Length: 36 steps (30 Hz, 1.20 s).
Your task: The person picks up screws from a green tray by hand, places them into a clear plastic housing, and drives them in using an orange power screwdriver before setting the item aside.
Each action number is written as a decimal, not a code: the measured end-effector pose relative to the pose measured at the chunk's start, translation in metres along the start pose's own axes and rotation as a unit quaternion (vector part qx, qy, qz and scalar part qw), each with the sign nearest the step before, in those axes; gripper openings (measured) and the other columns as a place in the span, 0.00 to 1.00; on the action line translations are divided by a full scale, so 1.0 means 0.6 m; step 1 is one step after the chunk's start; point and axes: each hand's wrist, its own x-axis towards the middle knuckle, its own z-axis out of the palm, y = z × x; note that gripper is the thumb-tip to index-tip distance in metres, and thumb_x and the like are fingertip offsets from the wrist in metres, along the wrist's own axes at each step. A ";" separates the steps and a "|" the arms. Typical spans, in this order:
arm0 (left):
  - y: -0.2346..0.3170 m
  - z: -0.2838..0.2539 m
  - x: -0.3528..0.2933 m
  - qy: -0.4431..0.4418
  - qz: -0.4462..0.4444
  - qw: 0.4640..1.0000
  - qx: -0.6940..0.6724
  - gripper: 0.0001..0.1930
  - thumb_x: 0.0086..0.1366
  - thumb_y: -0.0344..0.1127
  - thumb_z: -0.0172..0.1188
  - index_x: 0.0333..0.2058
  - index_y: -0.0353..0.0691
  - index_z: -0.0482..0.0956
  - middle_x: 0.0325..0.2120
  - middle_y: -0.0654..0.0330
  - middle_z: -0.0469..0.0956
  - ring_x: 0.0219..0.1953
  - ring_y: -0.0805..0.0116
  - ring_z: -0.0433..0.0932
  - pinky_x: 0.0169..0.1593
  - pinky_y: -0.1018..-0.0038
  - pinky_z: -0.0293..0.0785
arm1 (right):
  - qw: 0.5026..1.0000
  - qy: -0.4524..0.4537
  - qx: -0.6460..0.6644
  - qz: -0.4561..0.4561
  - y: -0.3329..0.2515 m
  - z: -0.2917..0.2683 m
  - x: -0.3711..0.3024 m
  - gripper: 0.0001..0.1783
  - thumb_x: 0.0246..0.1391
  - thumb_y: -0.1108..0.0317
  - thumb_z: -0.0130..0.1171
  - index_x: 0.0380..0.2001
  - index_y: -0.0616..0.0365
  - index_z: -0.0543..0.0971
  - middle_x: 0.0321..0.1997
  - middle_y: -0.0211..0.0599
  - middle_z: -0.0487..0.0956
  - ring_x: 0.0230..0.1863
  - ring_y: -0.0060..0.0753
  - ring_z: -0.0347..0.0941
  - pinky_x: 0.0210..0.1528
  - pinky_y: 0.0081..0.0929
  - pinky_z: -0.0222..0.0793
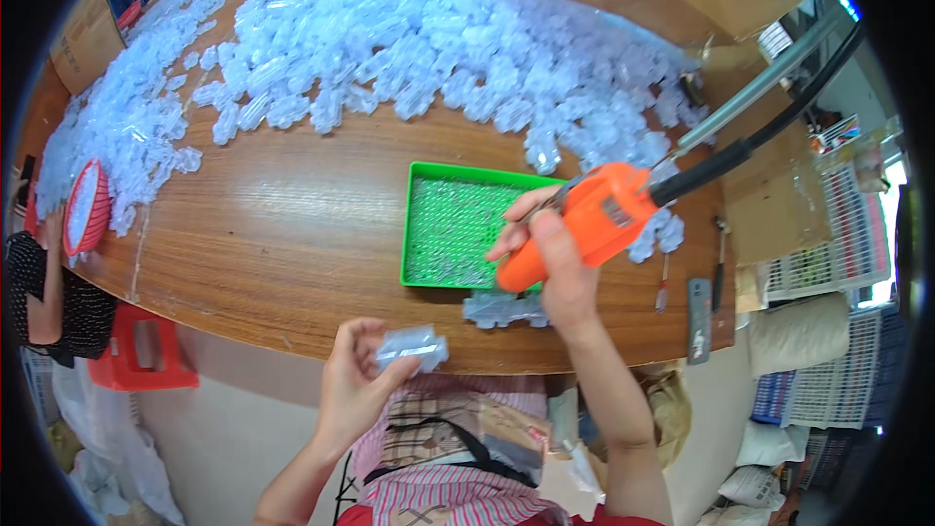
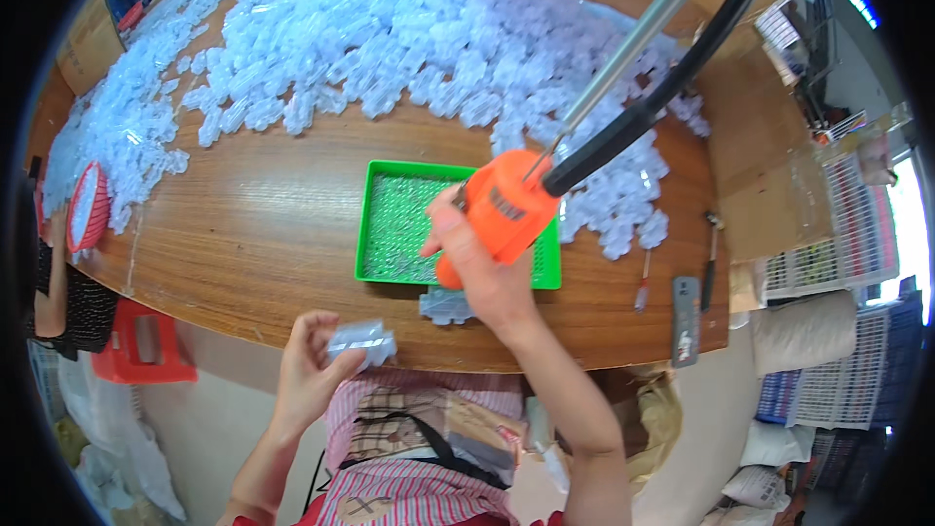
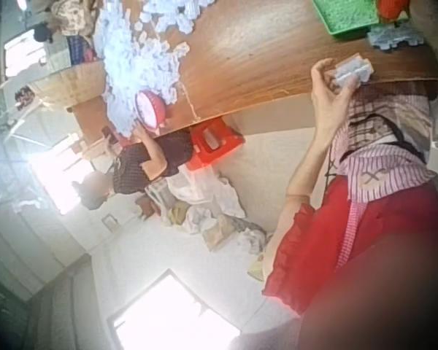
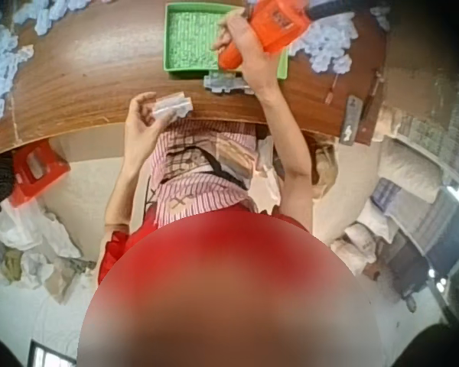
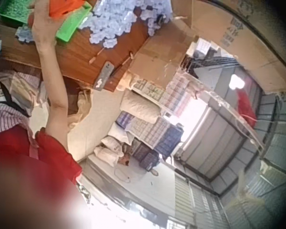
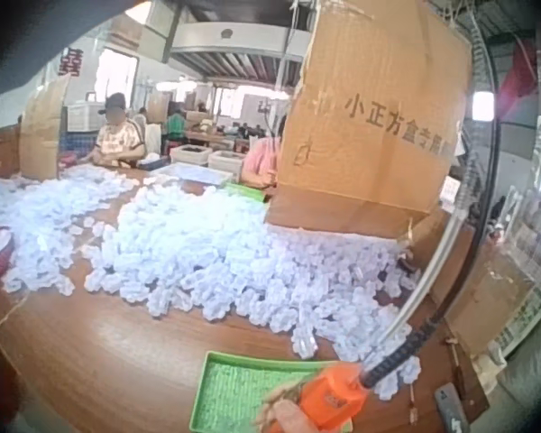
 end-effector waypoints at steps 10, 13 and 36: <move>-0.067 -0.014 -0.078 -0.055 -0.149 0.977 -0.143 0.17 0.64 0.29 0.61 0.46 0.33 0.65 0.40 0.56 0.77 0.40 0.72 0.79 0.43 0.77 0.79 | 0.997 -0.036 -0.006 -0.068 -0.003 0.022 -0.014 0.44 0.55 0.28 0.35 0.42 0.66 0.69 0.26 0.39 0.74 0.27 0.31 0.72 0.33 0.28 0.70; -0.068 -0.001 -0.080 -0.061 -0.167 0.971 -0.160 0.19 0.64 0.31 0.61 0.49 0.32 0.63 0.39 0.56 0.76 0.39 0.74 0.78 0.42 0.79 0.77 | 0.999 0.028 0.038 -0.020 -0.015 0.032 -0.018 0.48 0.52 0.25 0.31 0.42 0.67 0.71 0.25 0.41 0.73 0.26 0.36 0.72 0.32 0.31 0.69; -0.114 0.035 -0.079 -0.063 -0.137 0.960 -0.237 0.17 0.68 0.37 0.55 0.49 0.30 0.69 0.40 0.57 0.77 0.37 0.72 0.80 0.41 0.78 0.80 | 0.985 -0.124 0.115 0.040 0.038 0.078 -0.159 0.60 0.26 0.09 0.40 0.34 0.64 0.71 0.18 0.36 0.71 0.19 0.32 0.68 0.22 0.31 0.68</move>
